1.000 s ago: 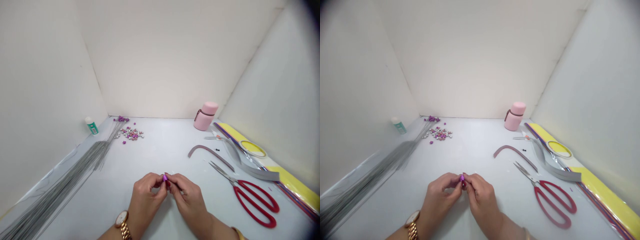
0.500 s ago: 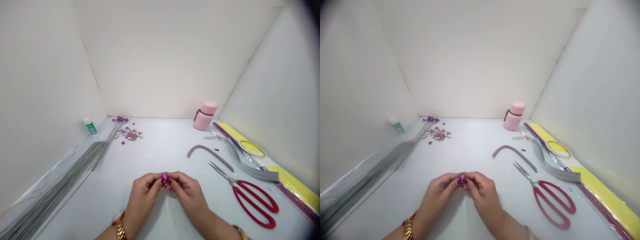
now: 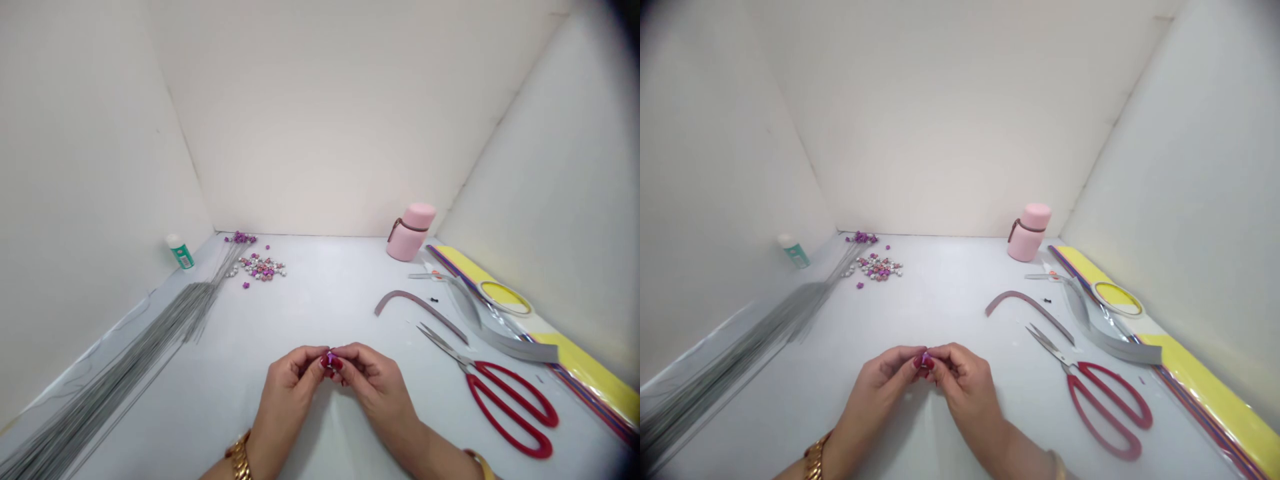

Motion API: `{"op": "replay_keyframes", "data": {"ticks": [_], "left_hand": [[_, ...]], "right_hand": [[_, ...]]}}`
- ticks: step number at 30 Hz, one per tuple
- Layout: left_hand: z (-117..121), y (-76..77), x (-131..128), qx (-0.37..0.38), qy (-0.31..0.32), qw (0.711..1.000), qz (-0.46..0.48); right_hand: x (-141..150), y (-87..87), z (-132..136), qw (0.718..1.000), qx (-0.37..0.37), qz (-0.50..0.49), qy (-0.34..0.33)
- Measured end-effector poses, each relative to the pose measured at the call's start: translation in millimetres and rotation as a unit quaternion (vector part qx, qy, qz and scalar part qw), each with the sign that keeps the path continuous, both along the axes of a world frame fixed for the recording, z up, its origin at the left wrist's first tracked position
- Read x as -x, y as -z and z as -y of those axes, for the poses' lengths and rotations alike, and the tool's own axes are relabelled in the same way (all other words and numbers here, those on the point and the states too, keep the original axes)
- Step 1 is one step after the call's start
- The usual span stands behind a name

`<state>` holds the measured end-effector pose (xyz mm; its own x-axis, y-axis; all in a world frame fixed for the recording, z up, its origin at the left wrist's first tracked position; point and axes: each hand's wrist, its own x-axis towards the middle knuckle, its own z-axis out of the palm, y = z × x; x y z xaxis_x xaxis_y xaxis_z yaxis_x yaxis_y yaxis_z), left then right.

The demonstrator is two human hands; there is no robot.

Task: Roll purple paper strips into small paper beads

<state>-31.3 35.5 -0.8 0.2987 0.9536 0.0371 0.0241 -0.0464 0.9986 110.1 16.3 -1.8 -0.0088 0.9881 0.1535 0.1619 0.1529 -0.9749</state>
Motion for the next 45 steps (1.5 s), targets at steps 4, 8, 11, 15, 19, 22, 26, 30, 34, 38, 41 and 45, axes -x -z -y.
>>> {"op": "replay_keyframes", "data": {"ticks": [4, 8, 11, 15, 19, 22, 26, 30, 34, 38, 41, 45], "left_hand": [[3.5, 0.0, 0.2, -0.053, -0.009, 0.999, -0.008], [4.7, -2.6, 1.3, -0.115, -0.024, 0.992, -0.041], [4.6, -3.6, 2.3, -0.131, -0.027, 0.990, -0.050], [4.6, -3.4, 3.1, -0.136, -0.028, 0.989, -0.051], [4.9, -2.2, 2.5, -0.140, -0.040, 0.987, -0.065], [5.5, -1.4, 2.6, -0.158, -0.049, 0.982, -0.086], [6.4, -2.2, 4.5, -0.211, -0.042, 0.970, -0.114], [6.2, -3.9, 5.8, -0.235, -0.044, 0.964, -0.119], [5.4, -5.1, 6.4, -0.238, -0.031, 0.963, -0.121], [5.0, -4.3, 7.8, -0.256, -0.019, 0.958, -0.126], [3.7, -3.0, 8.0, -0.292, -0.026, 0.946, -0.137], [1.6, -1.9, 6.9, -0.352, -0.044, 0.921, -0.163]], "right_hand": [[-0.6, 1.5, 0.0, 1.000, -0.004, -0.005, 0.000], [-1.6, 1.7, 2.0, 1.000, -0.021, 0.004, -0.020], [-1.1, -0.4, 3.0, 0.999, -0.022, -0.005, -0.026], [0.9, -4.1, 2.4, 0.999, -0.018, -0.011, -0.030], [0.9, -5.4, 2.1, 0.999, -0.015, -0.010, -0.032], [0.2, -5.5, 2.3, 0.999, -0.017, -0.004, -0.031], [1.2, -4.4, 3.0, 0.999, -0.033, 0.008, -0.036], [3.5, -2.8, 5.5, 1.000, -0.006, -0.010, -0.024], [2.9, -5.3, 7.8, 0.999, -0.005, 0.008, -0.041], [0.7, -9.1, 7.2, 0.999, -0.010, 0.004, -0.049], [-0.2, -9.5, 5.7, 0.998, -0.015, 0.011, -0.052], [-0.6, -9.3, 5.7, 0.998, -0.027, 0.025, -0.056]]}}
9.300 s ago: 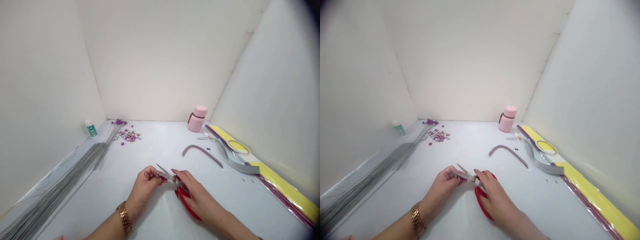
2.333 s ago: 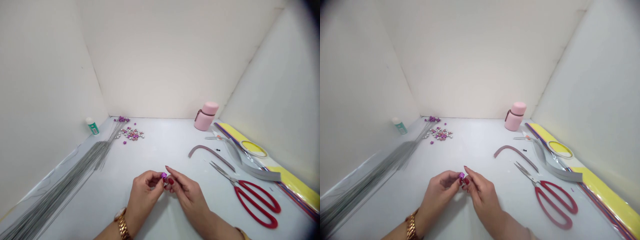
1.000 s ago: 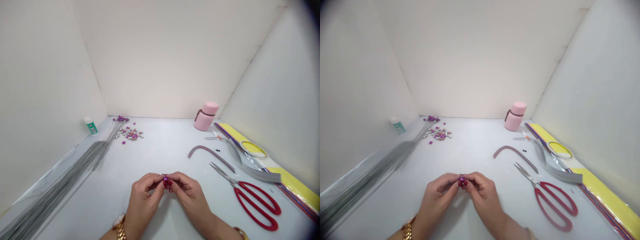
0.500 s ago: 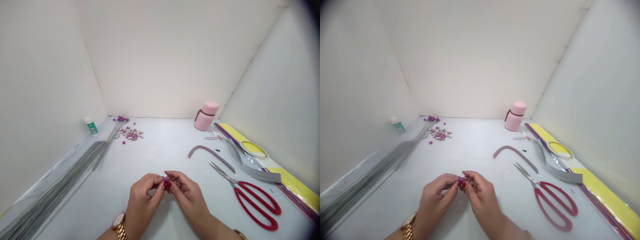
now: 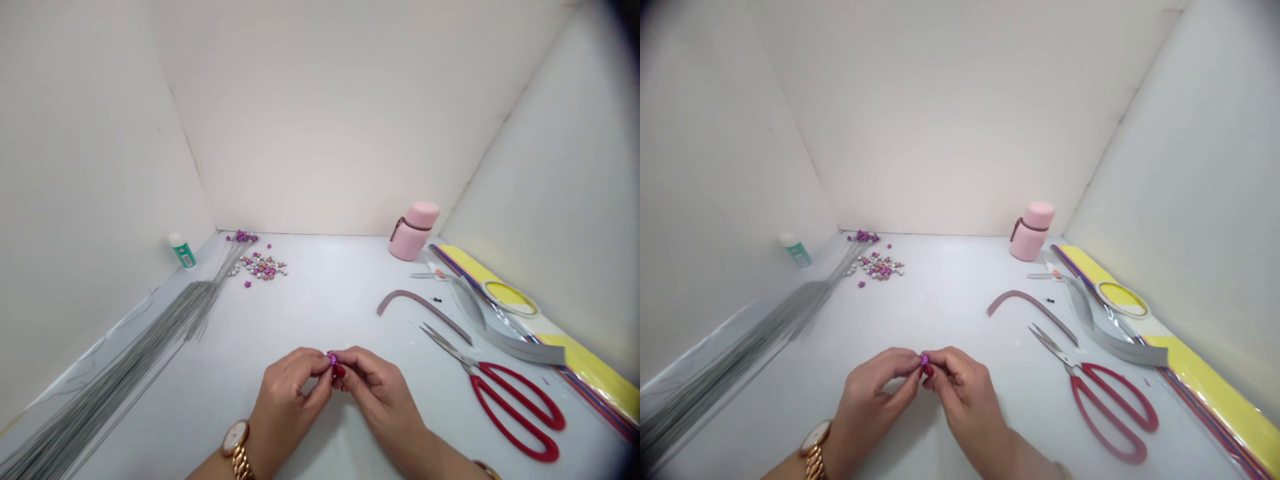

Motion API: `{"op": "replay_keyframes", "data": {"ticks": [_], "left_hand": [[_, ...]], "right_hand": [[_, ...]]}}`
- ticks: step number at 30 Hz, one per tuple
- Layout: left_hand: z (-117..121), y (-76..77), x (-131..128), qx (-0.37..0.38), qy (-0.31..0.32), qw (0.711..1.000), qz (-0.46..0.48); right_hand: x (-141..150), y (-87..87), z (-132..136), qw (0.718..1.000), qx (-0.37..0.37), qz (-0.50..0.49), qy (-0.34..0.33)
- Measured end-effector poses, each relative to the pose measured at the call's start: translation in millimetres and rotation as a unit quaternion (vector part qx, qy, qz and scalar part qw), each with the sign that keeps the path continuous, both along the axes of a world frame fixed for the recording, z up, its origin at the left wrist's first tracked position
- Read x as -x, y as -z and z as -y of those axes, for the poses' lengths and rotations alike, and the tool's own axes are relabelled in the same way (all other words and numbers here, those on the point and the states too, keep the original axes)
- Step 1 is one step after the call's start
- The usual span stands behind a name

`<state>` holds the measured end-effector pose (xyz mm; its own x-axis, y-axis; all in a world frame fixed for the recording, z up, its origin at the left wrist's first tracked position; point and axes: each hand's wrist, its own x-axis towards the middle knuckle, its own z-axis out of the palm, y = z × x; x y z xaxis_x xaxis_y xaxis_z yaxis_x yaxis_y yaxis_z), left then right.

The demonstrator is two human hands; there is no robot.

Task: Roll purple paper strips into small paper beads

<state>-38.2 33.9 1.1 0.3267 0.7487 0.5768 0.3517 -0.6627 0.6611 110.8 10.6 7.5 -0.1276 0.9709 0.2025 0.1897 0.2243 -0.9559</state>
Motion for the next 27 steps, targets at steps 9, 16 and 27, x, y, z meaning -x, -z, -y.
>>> {"op": "replay_keyframes", "data": {"ticks": [9, 16, 27], "left_hand": [[2.2, 6.1, -2.9, -0.074, -0.027, 0.997, -0.020], [4.0, 2.5, -0.8, 0.074, -0.018, 0.997, 0.003], [2.2, 1.3, -0.5, 0.141, 0.013, 0.990, 0.029]], "right_hand": [[5.1, 5.6, 6.8, 0.987, -0.103, 0.117, 0.042], [4.5, 8.9, 4.9, 0.989, -0.091, 0.101, 0.062], [4.2, 10.2, 2.5, 0.996, -0.067, 0.043, 0.044]]}}
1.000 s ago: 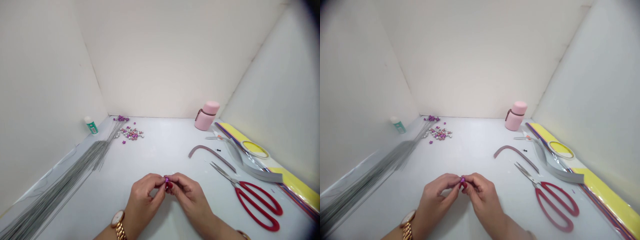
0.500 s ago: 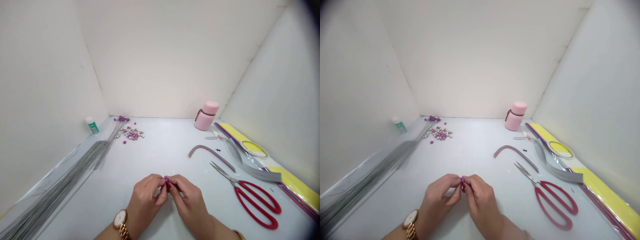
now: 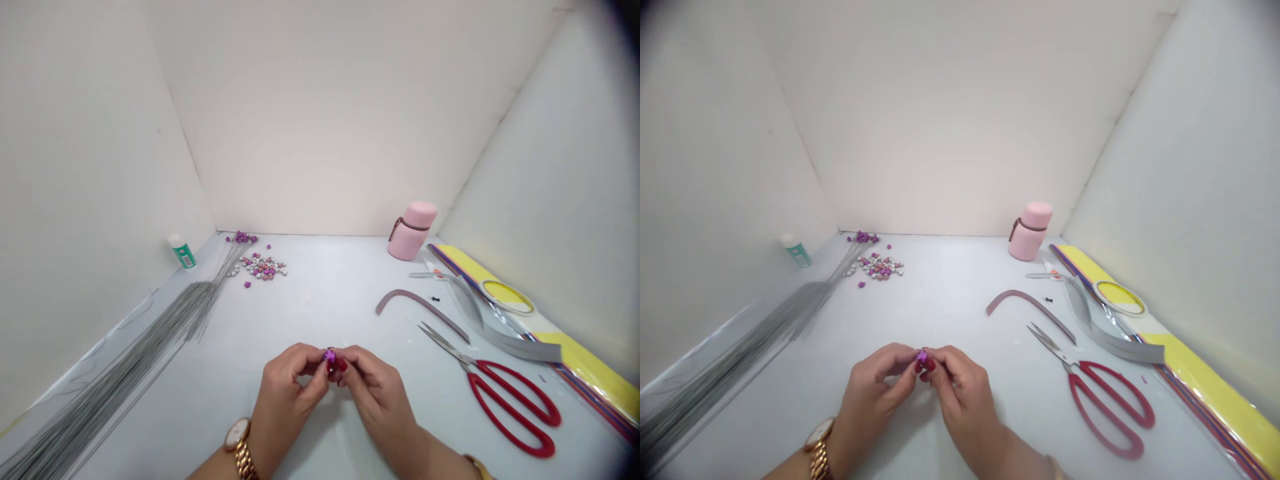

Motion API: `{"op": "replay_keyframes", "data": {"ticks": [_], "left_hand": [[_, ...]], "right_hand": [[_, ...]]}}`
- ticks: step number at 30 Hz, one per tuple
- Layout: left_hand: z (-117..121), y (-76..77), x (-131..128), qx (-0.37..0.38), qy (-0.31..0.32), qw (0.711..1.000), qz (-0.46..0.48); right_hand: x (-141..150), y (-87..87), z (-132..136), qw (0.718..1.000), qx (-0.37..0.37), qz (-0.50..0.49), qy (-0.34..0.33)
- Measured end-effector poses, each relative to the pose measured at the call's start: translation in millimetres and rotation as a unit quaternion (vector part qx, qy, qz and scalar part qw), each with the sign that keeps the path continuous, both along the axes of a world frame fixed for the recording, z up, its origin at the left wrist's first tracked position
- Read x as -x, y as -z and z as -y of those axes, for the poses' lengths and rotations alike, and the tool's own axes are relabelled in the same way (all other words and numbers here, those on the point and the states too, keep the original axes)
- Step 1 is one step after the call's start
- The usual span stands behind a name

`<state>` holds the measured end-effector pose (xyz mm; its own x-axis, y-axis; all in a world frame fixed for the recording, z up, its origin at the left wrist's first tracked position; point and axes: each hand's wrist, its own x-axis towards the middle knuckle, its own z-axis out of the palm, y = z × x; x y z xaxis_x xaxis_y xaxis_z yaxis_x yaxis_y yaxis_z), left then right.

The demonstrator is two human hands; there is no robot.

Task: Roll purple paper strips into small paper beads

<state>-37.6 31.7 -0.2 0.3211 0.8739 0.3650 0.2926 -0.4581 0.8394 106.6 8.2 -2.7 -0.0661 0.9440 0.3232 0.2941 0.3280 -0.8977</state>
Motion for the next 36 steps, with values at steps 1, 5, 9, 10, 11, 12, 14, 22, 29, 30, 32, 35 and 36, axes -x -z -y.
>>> {"op": "replay_keyframes", "data": {"ticks": [1, 5, 9, 10, 11, 12, 14, 22, 29, 30, 32, 35, 36], "left_hand": [[-0.6, -0.7, 0.2, 0.018, 0.009, 1.000, 0.011], [-2.8, -3.0, 1.2, 0.045, 0.031, 0.998, 0.020], [-3.5, -1.8, 0.5, 0.052, 0.029, 0.998, 0.016], [-3.4, -1.1, 0.0, 0.056, 0.022, 0.998, 0.015], [-3.0, -0.4, -0.7, 0.061, 0.012, 0.998, 0.014], [-2.5, 0.1, -1.3, 0.066, 0.000, 0.998, 0.011], [-0.8, 0.3, -2.4, 0.072, -0.020, 0.997, 0.003], [3.5, -3.9, -3.0, 0.031, -0.001, 0.999, 0.013], [0.0, -3.0, -1.8, -0.002, -0.009, 1.000, -0.004], [0.0, -2.8, -1.6, -0.009, -0.010, 1.000, -0.008], [0.2, -2.2, -1.2, -0.019, -0.013, 1.000, -0.013], [0.8, -1.1, -0.5, -0.028, -0.014, 0.999, -0.023], [0.9, -0.8, -0.2, -0.033, -0.014, 0.999, -0.027]], "right_hand": [[-0.5, -0.7, -0.6, 1.000, 0.013, -0.022, -0.002], [-1.8, -3.3, -2.1, 0.997, 0.040, -0.065, -0.007], [-1.2, -4.5, -2.8, 0.989, 0.085, -0.119, 0.004], [-0.9, -4.2, -3.2, 0.986, 0.096, -0.133, 0.005], [-0.6, -3.8, -3.6, 0.984, 0.107, -0.145, 0.007], [-0.3, -3.2, -4.1, 0.981, 0.115, -0.154, 0.010], [0.3, -2.0, -5.3, 0.977, 0.128, -0.168, 0.018], [0.7, -4.2, -4.6, 0.981, 0.114, -0.155, 0.017], [-3.6, -2.0, -3.7, 0.990, 0.097, -0.104, -0.001], [-3.8, -1.9, -4.0, 0.991, 0.096, -0.098, -0.003], [-4.1, -2.2, -4.6, 0.992, 0.090, -0.085, -0.005], [-4.8, -4.1, -5.1, 0.995, 0.076, -0.061, -0.007], [-5.1, -4.9, -5.1, 0.996, 0.071, -0.053, -0.009]]}}
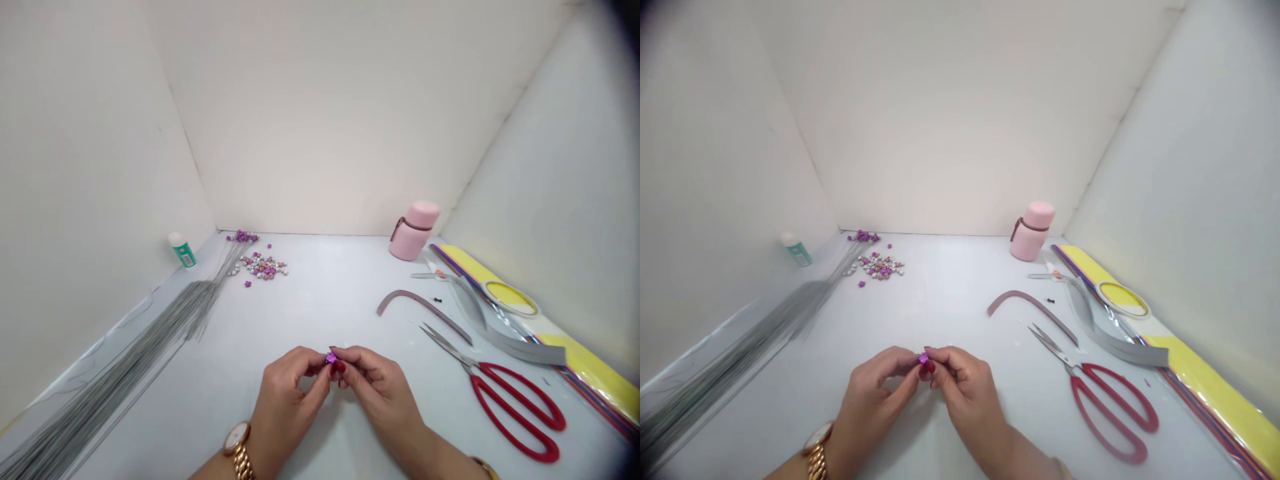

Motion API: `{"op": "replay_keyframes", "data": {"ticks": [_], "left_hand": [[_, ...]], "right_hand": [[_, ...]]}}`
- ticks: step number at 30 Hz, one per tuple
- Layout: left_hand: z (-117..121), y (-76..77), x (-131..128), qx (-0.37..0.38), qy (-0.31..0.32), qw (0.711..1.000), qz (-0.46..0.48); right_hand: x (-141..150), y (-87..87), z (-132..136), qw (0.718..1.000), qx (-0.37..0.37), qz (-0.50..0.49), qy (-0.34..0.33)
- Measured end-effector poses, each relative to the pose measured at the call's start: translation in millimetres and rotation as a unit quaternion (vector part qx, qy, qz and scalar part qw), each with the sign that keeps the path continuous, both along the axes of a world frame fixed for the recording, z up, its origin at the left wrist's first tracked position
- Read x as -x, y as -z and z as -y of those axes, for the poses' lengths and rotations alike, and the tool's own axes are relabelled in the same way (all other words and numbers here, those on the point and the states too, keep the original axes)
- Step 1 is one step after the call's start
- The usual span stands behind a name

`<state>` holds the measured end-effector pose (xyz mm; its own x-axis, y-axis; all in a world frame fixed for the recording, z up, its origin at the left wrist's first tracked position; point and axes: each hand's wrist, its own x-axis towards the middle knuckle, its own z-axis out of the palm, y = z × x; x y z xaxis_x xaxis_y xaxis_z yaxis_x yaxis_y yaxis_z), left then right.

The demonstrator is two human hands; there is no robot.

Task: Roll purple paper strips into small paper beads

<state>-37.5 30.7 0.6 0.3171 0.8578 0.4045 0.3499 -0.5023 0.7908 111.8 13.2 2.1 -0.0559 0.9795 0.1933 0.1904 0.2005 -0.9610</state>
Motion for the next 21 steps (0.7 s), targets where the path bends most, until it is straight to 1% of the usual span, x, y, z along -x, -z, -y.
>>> {"op": "replay_keyframes", "data": {"ticks": [5, 10, 16, 21], "left_hand": [[0.3, -0.5, -0.1, -0.023, -0.009, 1.000, -0.008], [-0.3, -0.8, -2.4, -0.037, -0.032, 0.999, -0.014], [1.8, 1.4, -3.3, -0.045, -0.056, 0.997, -0.038], [2.0, 6.2, -3.4, -0.089, -0.074, 0.991, -0.071]], "right_hand": [[-2.4, -1.3, -0.2, 0.999, -0.024, 0.026, -0.014], [-2.8, 1.0, -1.4, 0.998, -0.028, 0.046, -0.024], [0.7, 1.6, 2.4, 0.996, -0.053, 0.072, -0.017], [3.8, 3.4, 4.6, 0.990, -0.094, 0.106, 0.001]]}}
